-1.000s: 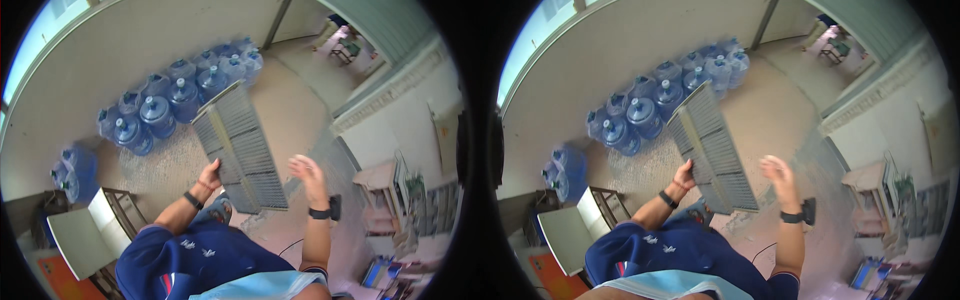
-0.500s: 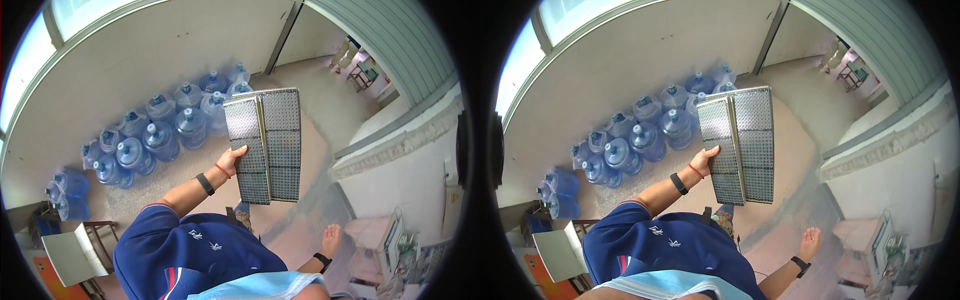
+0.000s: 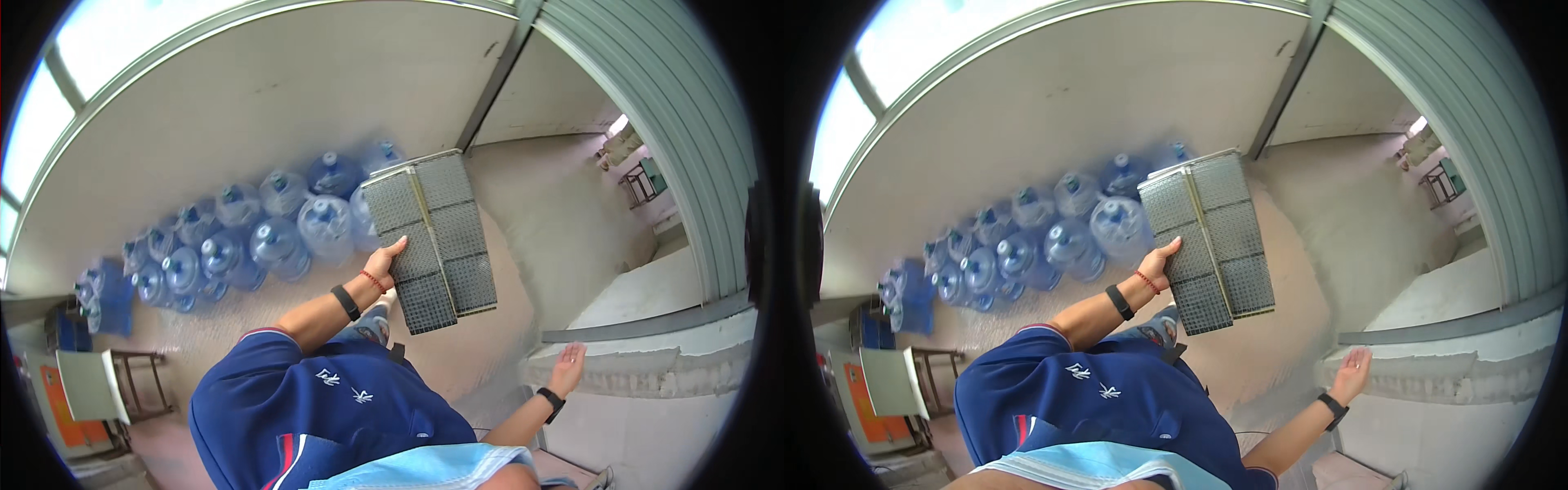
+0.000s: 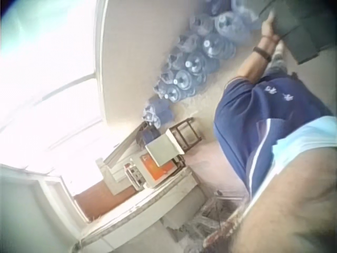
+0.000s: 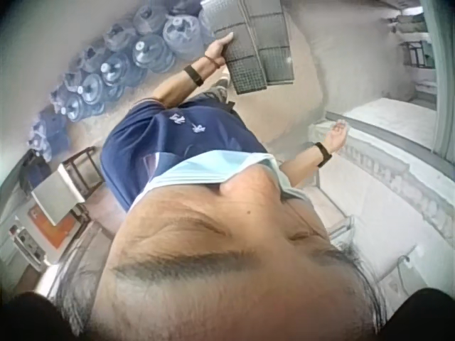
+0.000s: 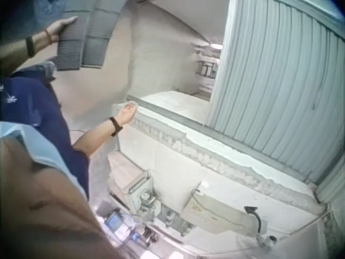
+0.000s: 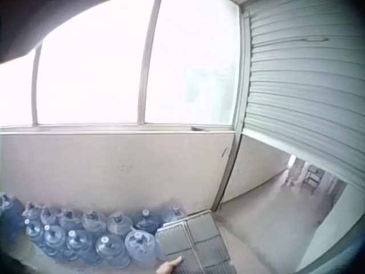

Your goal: Transporting metal grid frames between work areas and handing them to a colleague.

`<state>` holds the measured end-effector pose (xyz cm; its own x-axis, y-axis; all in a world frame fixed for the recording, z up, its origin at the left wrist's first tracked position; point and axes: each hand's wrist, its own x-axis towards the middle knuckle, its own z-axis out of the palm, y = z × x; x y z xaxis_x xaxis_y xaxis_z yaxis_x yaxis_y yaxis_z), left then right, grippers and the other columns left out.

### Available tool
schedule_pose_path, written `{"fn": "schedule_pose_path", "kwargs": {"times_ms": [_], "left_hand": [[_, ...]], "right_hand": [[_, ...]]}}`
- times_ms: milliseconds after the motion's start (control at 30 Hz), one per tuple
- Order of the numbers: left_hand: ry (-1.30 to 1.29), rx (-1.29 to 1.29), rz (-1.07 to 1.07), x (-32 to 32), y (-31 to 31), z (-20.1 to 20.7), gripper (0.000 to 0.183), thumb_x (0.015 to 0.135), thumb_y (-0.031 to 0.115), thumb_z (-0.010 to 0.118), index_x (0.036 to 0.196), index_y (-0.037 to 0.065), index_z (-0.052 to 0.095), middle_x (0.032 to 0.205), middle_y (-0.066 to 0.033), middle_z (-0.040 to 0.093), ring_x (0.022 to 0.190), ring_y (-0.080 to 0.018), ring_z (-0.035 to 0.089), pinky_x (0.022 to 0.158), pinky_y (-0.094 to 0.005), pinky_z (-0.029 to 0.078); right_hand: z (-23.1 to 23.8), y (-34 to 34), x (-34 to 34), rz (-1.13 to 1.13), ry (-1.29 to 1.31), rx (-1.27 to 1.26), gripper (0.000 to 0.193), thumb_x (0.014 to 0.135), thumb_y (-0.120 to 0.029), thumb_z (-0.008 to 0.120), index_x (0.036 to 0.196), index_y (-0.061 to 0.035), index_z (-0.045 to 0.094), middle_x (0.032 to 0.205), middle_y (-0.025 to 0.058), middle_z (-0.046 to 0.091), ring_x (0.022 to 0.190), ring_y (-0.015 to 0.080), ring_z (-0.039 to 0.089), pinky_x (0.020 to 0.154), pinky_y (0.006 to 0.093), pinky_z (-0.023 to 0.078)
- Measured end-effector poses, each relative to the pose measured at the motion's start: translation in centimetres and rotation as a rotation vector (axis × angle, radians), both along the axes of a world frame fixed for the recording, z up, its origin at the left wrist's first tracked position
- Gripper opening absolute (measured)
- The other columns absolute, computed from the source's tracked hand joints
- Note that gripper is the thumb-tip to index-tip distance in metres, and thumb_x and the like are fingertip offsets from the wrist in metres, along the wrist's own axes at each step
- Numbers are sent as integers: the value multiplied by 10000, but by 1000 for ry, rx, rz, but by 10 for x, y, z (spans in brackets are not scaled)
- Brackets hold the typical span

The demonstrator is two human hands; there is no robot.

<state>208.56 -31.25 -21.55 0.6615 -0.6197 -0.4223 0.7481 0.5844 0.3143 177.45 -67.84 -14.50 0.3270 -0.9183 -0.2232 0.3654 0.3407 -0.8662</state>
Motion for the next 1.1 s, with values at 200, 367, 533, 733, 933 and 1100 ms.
{"fn": "schedule_pose_path", "kwargs": {"times_ms": [200, 367, 533, 733, 933, 1100], "left_hand": [[42, 5, 48, 138, -114, -35, 395, 824, 243, 556, 1148, 33, 475, 1127, -128, 532, 1022, -290, 508, 920, -453, 366], [98, 6, 4, 223, -196, -55, 269, 831, 192, 547, 1038, 21, 535, 1045, -123, 574, 951, -273, 550, 869, -433, 418], [92, 98, -18, 298, -306, -50, 299, 830, 218, 545, 1060, 27, 527, 1048, -112, 575, 958, -276, 546, 878, -442, 408], [10, 72, 36, 371, -440, -56, 331, 820, 216, 554, 1100, 44, 511, 1078, -100, 564, 986, -271, 535, 889, -451, 399], [-54, 35, 168, 405, -546, -54, 367, 793, 169, 586, 1124, 41, 493, 1057, -109, 571, 994, -276, 535, 888, -441, 403], [-84, -7, 116, 392, -581, -36, 386, 792, 196, 594, 1120, 23, 487, 1078, -118, 557, 990, -282, 535, 887, -452, 404]], "right_hand": [[3, -137, 191, 117, -91, -56, 378, 822, -253, 578, 1134, -64, 480, 1088, 64, 497, 922, 181, 486, 763, 305, 393], [38, -207, 286, 63, -123, -80, 406, 821, -257, 579, 1152, -51, 462, 1113, 74, 488, 924, 200, 493, 761, 309, 399], [76, -319, 369, 71, -190, -234, 529, 822, -230, 580, 1251, -17, 354, 1208, 113, 430, 954, 204, 480, 787, 322, 395], [104, -482, 466, 72, -315, -544, 643, 804, -192, 597, 1304, 7, 246, 1271, 141, 375, 956, 210, 474, 808, 321, 384], [93, -602, 482, -73, -272, -742, 547, 677, -34, 651, 1173, 11, 425, 1042, 126, 536, 765, 180, 529, 639, 285, 445], [139, -533, 458, -148, -237, -1051, 567, 699, -122, 667, 1184, 11, 408, 1063, 133, 515, 825, 201, 536, 651, 276, 455]]}}
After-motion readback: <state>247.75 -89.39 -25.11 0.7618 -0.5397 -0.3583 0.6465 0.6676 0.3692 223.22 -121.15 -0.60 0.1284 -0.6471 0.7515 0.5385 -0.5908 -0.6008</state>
